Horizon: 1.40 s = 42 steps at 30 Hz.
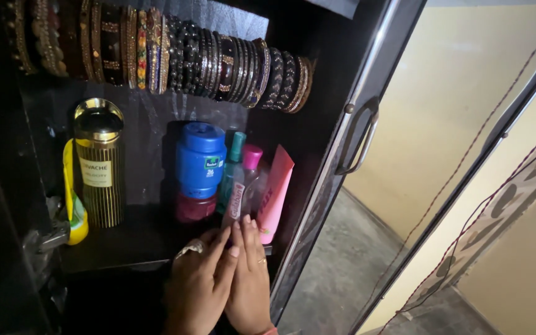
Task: Organizing and cleaning cosmetic products and bottles in a mirrored cupboard.
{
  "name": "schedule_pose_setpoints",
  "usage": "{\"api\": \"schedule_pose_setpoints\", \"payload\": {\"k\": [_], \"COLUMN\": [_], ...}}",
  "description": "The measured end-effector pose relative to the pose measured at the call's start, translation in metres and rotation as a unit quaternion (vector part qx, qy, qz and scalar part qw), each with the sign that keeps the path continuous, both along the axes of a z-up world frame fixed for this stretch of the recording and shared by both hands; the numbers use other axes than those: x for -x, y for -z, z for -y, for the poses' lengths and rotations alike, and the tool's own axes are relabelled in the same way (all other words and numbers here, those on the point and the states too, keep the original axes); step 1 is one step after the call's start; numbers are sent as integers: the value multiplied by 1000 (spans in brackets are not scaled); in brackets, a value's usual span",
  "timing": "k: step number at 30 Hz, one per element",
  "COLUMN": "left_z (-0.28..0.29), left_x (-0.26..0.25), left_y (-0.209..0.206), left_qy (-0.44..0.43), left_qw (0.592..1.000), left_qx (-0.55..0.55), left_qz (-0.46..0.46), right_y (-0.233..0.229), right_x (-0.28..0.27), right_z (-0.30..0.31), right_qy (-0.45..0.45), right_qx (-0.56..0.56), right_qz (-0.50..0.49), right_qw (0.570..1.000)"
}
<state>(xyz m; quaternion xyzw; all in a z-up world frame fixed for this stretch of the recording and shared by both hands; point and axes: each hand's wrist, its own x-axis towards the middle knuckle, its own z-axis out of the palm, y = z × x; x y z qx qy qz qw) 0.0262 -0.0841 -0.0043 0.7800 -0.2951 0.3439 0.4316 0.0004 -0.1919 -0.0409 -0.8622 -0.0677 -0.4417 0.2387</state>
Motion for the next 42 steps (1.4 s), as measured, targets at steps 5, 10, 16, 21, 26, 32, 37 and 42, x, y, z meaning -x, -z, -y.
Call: {"api": "schedule_pose_setpoints", "payload": {"k": [5,10,16,21,26,32,37,42], "left_z": [2,8,8,-1,-25,-68,-91,-96], "left_x": [-2,-2,3,6,4,14,2,-2], "left_y": [-2,-5,-14,-15,8,-17,5,16], "left_qy": [-10,-8,-14,24,2,-97,-127,-105], "left_qw": [1000,998,996,999,983,969,965,945], "left_qx": [-28,-41,-50,-10,178,221,216,256], "left_qz": [1,-45,-72,-43,-46,-60,-83,-171], "right_y": [-14,-22,-24,-31,-48,-71,-77,-61], "right_x": [5,10,15,24,25,-16,-65,-112], "right_z": [-1,0,1,-2,-26,-71,-106,-123], "right_qy": [16,12,6,-46,-130,-254,-255,-235], "right_qx": [47,80,80,14,-35,-106,-173,-161], "right_qz": [-3,-3,-25,-46,2,-75,-169,-212], "right_qw": [999,997,996,998,991,958,936,935]}}
